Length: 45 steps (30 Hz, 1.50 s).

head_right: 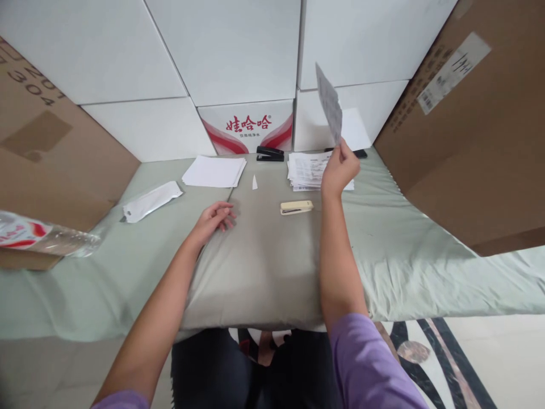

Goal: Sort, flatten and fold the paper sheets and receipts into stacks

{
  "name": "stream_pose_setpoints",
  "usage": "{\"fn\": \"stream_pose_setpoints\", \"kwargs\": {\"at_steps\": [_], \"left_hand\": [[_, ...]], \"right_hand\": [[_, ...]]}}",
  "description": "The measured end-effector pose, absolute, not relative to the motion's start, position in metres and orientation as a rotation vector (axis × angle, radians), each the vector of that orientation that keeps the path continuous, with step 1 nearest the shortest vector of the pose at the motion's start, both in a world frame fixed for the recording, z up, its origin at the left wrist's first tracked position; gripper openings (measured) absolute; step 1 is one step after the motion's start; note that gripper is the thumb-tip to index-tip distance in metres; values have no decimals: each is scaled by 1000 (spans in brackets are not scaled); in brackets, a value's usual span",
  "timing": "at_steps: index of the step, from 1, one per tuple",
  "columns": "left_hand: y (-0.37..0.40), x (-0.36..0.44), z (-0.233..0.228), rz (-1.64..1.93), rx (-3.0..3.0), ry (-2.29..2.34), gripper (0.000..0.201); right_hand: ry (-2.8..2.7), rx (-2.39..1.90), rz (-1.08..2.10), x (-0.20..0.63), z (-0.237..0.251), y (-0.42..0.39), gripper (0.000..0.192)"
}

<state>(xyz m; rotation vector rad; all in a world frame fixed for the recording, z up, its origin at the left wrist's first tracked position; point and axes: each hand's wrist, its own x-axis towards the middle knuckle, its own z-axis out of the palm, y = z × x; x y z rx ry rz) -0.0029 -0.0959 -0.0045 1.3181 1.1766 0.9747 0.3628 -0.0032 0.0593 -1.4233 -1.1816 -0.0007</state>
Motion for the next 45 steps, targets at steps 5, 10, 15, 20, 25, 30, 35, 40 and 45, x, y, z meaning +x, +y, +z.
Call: {"fn": "stream_pose_setpoints", "kwargs": {"at_steps": [5, 10, 15, 20, 25, 30, 35, 40, 45], "left_hand": [[-96, -3, -5, 936, 1347, 1181, 47], [-97, -3, -3, 913, 1359, 1198, 45], [-98, -2, -1, 900, 1385, 1209, 44], [-99, -1, -1, 884, 1402, 1218, 44], [-98, -1, -2, 874, 1406, 1220, 44], [-98, -2, -4, 865, 1417, 1220, 44], [-99, -2, -4, 872, 1412, 1219, 43], [-100, -1, -2, 852, 1392, 1261, 36], [-101, 0, 1, 843, 1403, 1281, 32]], "right_hand": [[-1190, -1819, -47, 370, 21, -3, 48], [-1276, -1994, 189, 361, 2, -1, 44], [-1324, -1976, 186, 363, -1, 4, 44], [-1231, -1933, 132, 369, -5, 6, 42], [-1154, -1910, 111, 378, -8, 8, 44], [-1175, -1906, 111, 383, -8, 11, 49], [-1190, -1945, 179, 386, -2, 11, 52], [-1224, -1995, 353, 386, 7, 10, 49], [-1291, -1950, 419, 386, 7, 13, 49]]}}
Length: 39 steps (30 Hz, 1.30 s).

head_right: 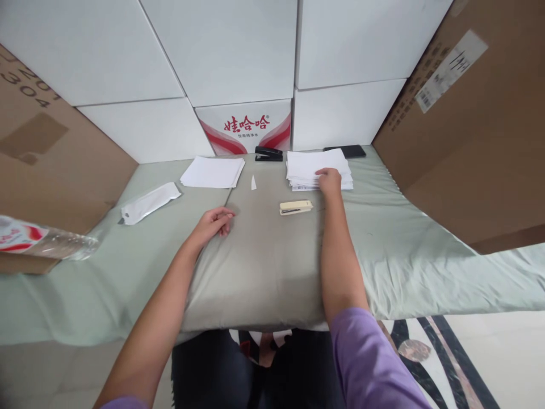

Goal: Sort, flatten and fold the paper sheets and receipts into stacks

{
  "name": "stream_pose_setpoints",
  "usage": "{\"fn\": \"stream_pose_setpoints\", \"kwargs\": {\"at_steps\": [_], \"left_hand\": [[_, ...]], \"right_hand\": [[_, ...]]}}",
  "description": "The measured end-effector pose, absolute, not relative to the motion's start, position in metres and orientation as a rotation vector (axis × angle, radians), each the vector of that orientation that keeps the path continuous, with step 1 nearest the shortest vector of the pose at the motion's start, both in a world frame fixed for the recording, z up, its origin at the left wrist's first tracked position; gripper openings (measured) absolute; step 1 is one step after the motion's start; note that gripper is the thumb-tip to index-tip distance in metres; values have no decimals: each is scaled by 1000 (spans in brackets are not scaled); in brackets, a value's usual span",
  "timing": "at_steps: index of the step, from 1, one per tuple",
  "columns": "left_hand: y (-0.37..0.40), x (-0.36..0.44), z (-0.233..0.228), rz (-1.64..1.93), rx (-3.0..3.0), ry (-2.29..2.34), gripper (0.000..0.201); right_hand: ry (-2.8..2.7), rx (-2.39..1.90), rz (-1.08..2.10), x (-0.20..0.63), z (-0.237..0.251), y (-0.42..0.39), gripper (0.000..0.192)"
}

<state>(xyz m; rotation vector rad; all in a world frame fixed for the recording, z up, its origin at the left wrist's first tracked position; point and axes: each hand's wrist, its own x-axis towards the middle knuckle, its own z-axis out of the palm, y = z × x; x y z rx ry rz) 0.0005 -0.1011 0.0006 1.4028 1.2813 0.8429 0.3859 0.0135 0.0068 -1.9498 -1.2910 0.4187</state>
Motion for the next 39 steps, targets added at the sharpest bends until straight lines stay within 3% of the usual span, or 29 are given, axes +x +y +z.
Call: {"fn": "stream_pose_setpoints", "kwargs": {"at_steps": [6, 12, 17, 22, 26, 34, 39], "left_hand": [[-103, 3, 2, 871, 1455, 1349, 30], [-93, -1, -9, 1150, 1568, 1493, 28], [-50, -13, -11, 1109, 1969, 1882, 22], [2, -14, -13, 624, 2151, 2005, 59], [14, -8, -14, 434, 2204, 2001, 66], [-7, -1, -13, 575, 2383, 2117, 39], [-18, -5, -1, 1049, 2318, 2205, 39]], "right_hand": [[-1069, -1759, 311, 384, 13, 7, 36], [-1159, -1351, 219, 323, 60, 1, 20], [-1659, -1119, 582, 190, 50, -46, 18], [-1925, -1122, 851, 123, -9, -96, 15], [-1852, -1071, 912, 124, -25, -96, 14], [-1606, -1013, 1064, 124, -27, -83, 18], [-1076, -1054, 1388, 131, -6, -72, 9]]}}
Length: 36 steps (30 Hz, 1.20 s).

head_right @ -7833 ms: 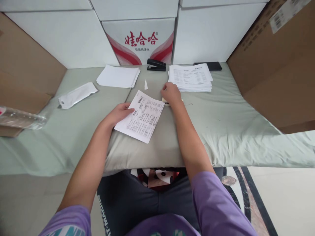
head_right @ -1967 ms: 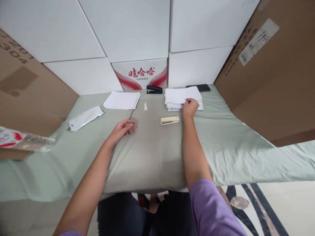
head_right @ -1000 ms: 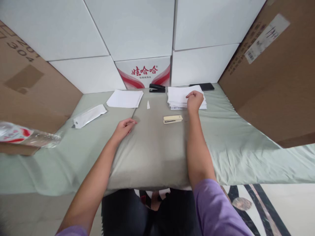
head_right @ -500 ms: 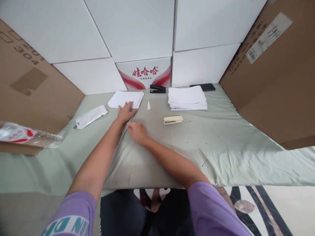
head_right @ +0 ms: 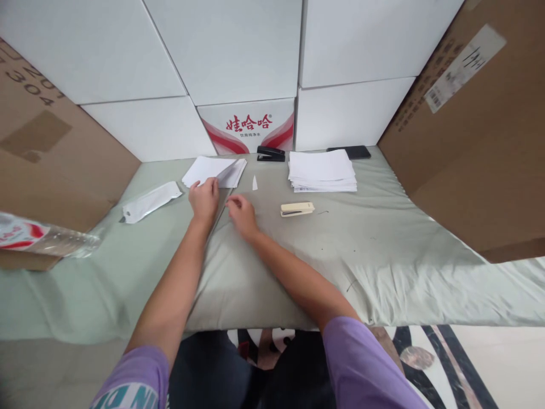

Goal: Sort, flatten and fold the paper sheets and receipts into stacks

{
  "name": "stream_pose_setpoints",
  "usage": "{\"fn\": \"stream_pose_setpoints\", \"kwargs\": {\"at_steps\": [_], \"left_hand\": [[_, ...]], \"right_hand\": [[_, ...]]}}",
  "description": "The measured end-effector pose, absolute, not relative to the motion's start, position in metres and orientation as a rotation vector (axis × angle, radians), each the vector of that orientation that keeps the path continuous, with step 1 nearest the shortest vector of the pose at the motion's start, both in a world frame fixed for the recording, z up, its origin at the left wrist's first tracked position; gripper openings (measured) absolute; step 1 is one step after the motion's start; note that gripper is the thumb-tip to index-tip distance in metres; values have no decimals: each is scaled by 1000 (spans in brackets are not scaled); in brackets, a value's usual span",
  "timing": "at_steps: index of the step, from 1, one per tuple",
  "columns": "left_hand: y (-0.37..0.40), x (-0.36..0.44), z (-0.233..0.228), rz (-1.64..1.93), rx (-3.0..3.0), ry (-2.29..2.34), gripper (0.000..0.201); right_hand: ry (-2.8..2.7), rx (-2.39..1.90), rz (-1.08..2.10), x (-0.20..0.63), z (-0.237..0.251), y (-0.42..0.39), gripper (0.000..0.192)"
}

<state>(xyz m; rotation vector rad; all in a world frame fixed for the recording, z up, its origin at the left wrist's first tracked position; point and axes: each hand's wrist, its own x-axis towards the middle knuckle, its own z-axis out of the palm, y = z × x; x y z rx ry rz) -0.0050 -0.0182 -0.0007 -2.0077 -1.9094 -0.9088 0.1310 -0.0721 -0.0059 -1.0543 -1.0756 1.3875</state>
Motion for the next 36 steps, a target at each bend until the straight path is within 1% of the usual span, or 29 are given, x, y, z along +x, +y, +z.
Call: {"fn": "stream_pose_setpoints", "kwargs": {"at_steps": [2, 4, 6, 8, 10, 12, 13, 16, 18, 20, 25, 28, 31, 34, 36], "left_hand": [[-28, -3, 7, -1013, -2122, -1660, 36], [-40, 4, 14, -987, -2364, -1326, 33], [-51, 15, 16, -927, -2534, -1103, 31], [-56, 24, 15, -911, -2613, -1041, 29], [-53, 27, 11, -949, -2602, -1141, 29], [-43, 23, 5, -994, -2479, -1410, 33], [-36, 19, 2, -985, -2395, -1579, 38], [-18, 5, -8, -743, -2307, -1983, 63], [-12, -1, -13, -569, -2356, -2080, 68], [-11, -2, -15, -496, -2361, -2077, 63], [-18, 0, -10, -484, -2284, -1971, 36], [-17, -1, -7, -549, -2220, -1973, 37], [-18, -1, -3, -677, -2178, -1946, 39], [-23, 1, 1, -772, -2294, -1771, 37], [-29, 5, 3, -795, -2392, -1616, 37]], "right_hand": [[-839, -995, 1603, 138, 7, -62, 22], [-731, -960, 1698, 148, 18, -52, 30], [-687, -1067, 1615, 159, 25, -42, 25], [-657, -1215, 1438, 169, 29, -34, 18], [-646, -1265, 1295, 180, 33, -27, 29], [-654, -1227, 1223, 191, 37, -21, 42], [-657, -1206, 1197, 196, 39, -19, 47], [-667, -1156, 1131, 210, 44, -12, 56], [-672, -1148, 1129, 217, 43, -7, 58], [-694, -1153, 1153, 222, 40, -2, 57], [-781, -1113, 1164, 231, 36, 6, 52], [-764, -1104, 1129, 233, 42, 3, 49], [-805, -1019, 970, 236, 51, -2, 43], [-934, -892, 851, 238, 56, -3, 45], [-942, -898, 913, 236, 50, -1, 46]]}}
